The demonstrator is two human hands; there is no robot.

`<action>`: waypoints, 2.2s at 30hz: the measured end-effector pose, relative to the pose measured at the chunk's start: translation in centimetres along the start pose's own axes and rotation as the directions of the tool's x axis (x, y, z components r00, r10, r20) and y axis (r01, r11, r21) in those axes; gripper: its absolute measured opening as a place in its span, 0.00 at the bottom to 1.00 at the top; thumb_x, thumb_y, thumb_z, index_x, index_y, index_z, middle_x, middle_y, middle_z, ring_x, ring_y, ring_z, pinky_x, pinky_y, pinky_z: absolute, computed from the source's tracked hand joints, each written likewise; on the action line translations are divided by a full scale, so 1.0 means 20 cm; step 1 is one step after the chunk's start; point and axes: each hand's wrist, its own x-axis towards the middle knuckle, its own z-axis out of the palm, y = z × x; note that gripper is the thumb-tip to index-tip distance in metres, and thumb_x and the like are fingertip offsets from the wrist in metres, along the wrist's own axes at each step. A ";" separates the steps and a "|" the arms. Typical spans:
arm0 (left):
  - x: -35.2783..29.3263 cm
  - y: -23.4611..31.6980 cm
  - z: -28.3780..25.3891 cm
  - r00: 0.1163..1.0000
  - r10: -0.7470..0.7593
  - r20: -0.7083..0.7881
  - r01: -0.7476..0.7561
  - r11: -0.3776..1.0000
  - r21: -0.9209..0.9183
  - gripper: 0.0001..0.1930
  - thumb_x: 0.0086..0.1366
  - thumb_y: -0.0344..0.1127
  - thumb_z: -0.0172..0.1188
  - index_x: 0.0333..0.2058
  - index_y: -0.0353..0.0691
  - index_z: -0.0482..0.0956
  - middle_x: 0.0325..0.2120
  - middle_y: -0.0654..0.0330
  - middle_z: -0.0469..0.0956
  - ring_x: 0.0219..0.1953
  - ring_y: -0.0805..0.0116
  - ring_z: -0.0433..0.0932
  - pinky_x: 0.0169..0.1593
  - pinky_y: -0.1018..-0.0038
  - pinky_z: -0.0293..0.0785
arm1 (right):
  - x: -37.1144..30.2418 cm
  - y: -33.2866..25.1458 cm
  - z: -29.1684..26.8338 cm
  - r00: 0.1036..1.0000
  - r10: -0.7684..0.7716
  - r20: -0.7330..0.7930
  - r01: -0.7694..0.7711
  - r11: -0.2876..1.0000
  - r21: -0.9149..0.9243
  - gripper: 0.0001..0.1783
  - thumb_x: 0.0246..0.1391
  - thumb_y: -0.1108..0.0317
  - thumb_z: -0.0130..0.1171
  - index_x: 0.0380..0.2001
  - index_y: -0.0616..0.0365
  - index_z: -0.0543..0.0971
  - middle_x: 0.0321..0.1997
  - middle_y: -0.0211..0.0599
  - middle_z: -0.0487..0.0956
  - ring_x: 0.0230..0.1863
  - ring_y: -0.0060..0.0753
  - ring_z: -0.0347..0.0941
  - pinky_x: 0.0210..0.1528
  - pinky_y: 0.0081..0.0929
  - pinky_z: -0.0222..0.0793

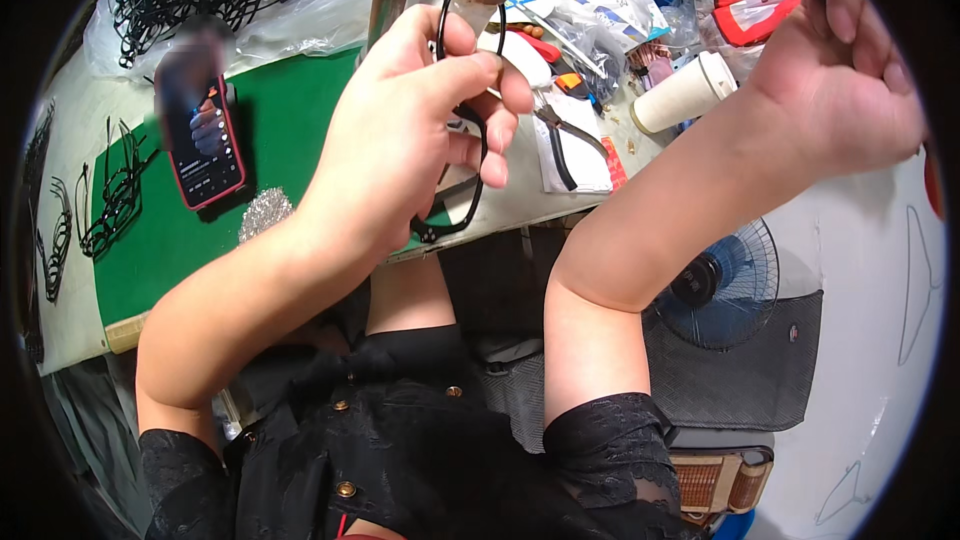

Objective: The person assembles eyeglasses by attaching nose pads to the frames using a small tool. They pick up frames, apply the pads, and place the finished glasses on the table.

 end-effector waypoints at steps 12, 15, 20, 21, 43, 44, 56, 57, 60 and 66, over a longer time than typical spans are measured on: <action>0.00 -0.03 -0.06 0.990 0.070 0.122 -0.071 0.997 0.008 0.08 0.68 0.32 0.49 0.35 0.40 0.59 0.28 0.56 0.74 0.23 0.76 0.72 0.20 0.81 0.70 | -0.40 0.04 0.13 0.969 -0.182 -0.169 0.160 0.978 -0.133 0.29 0.64 0.44 0.37 0.14 0.46 0.47 0.13 0.24 0.46 0.20 0.25 0.50 0.28 0.22 0.53; 0.01 -0.01 -0.07 0.990 0.059 0.125 -0.061 0.998 0.017 0.07 0.66 0.31 0.49 0.35 0.40 0.59 0.29 0.56 0.74 0.25 0.74 0.72 0.23 0.78 0.72 | -0.36 0.02 0.08 0.998 -0.056 -0.012 0.057 0.996 0.064 0.27 0.66 0.51 0.39 0.15 0.48 0.49 0.14 0.25 0.49 0.20 0.27 0.51 0.29 0.25 0.55; -0.01 0.11 -0.05 1.000 -0.001 -0.014 0.002 0.997 0.075 0.07 0.63 0.28 0.49 0.38 0.38 0.61 0.28 0.56 0.74 0.25 0.73 0.72 0.26 0.75 0.74 | -0.16 -0.11 0.14 0.988 0.156 -0.005 -0.153 0.976 0.155 0.14 0.62 0.59 0.49 0.33 0.61 0.73 0.32 0.43 0.76 0.39 0.40 0.72 0.41 0.31 0.64; -0.04 0.14 -0.07 0.999 0.036 0.001 -0.036 0.995 0.088 0.07 0.63 0.27 0.49 0.38 0.38 0.61 0.28 0.56 0.74 0.24 0.73 0.72 0.25 0.76 0.73 | -0.14 -0.13 0.16 0.994 0.105 -0.029 -0.105 0.994 -0.004 0.16 0.62 0.60 0.50 0.39 0.64 0.73 0.39 0.46 0.76 0.44 0.42 0.72 0.43 0.30 0.65; -0.71 0.12 -0.66 0.655 0.551 0.516 -0.584 -0.064 0.809 0.11 0.50 0.24 0.59 0.35 0.36 0.75 0.30 0.55 0.76 0.29 0.57 0.77 0.29 0.69 0.75 | -1.08 -0.11 0.75 0.698 0.446 0.559 -0.491 0.868 -0.080 0.06 0.40 0.76 0.61 0.25 0.65 0.76 0.28 0.37 0.75 0.35 0.36 0.68 0.39 0.29 0.65; -0.75 0.12 -0.69 0.671 0.548 0.499 -0.557 -0.071 0.828 0.10 0.50 0.24 0.59 0.34 0.37 0.76 0.31 0.57 0.76 0.29 0.58 0.77 0.28 0.69 0.75 | -1.11 -0.12 0.78 0.713 0.377 0.591 -0.381 0.916 -0.125 0.09 0.46 0.68 0.63 0.24 0.64 0.77 0.26 0.36 0.76 0.34 0.36 0.68 0.38 0.30 0.65; -0.94 0.41 -0.85 0.547 0.719 0.429 -0.502 -0.129 0.855 0.10 0.56 0.22 0.51 0.38 0.39 0.73 0.30 0.56 0.79 0.28 0.66 0.77 0.28 0.73 0.75 | -1.19 -0.15 0.97 0.770 0.454 0.448 -0.480 0.875 -0.061 0.27 0.60 0.46 0.49 0.32 0.64 0.76 0.35 0.39 0.73 0.34 0.31 0.65 0.37 0.25 0.60; -0.99 0.51 -0.87 0.553 0.804 0.219 -0.487 0.098 0.868 0.08 0.63 0.22 0.47 0.39 0.39 0.69 0.31 0.55 0.78 0.28 0.67 0.76 0.34 0.72 0.75 | -1.20 -0.12 0.90 0.734 0.495 0.466 -0.534 0.843 -0.055 0.25 0.60 0.48 0.52 0.34 0.66 0.76 0.38 0.37 0.72 0.35 0.28 0.65 0.38 0.22 0.60; -1.18 0.74 -1.22 0.393 0.850 -0.351 -0.634 0.527 0.566 0.10 0.69 0.32 0.48 0.47 0.39 0.69 0.31 0.60 0.73 0.35 0.68 0.74 0.41 0.72 0.74 | -1.28 -0.08 0.67 0.574 0.632 0.521 -0.614 0.753 -0.236 0.19 0.59 0.56 0.56 0.33 0.65 0.76 0.34 0.36 0.71 0.35 0.26 0.66 0.38 0.21 0.60; -1.59 0.82 -1.90 0.347 0.764 -0.544 -0.732 0.584 0.353 0.09 0.70 0.31 0.47 0.47 0.40 0.70 0.38 0.57 0.75 0.38 0.68 0.74 0.46 0.70 0.74 | -1.36 -0.10 0.53 0.450 0.787 0.422 -0.774 0.579 -0.255 0.06 0.57 0.72 0.55 0.29 0.65 0.75 0.30 0.34 0.71 0.32 0.24 0.67 0.37 0.18 0.61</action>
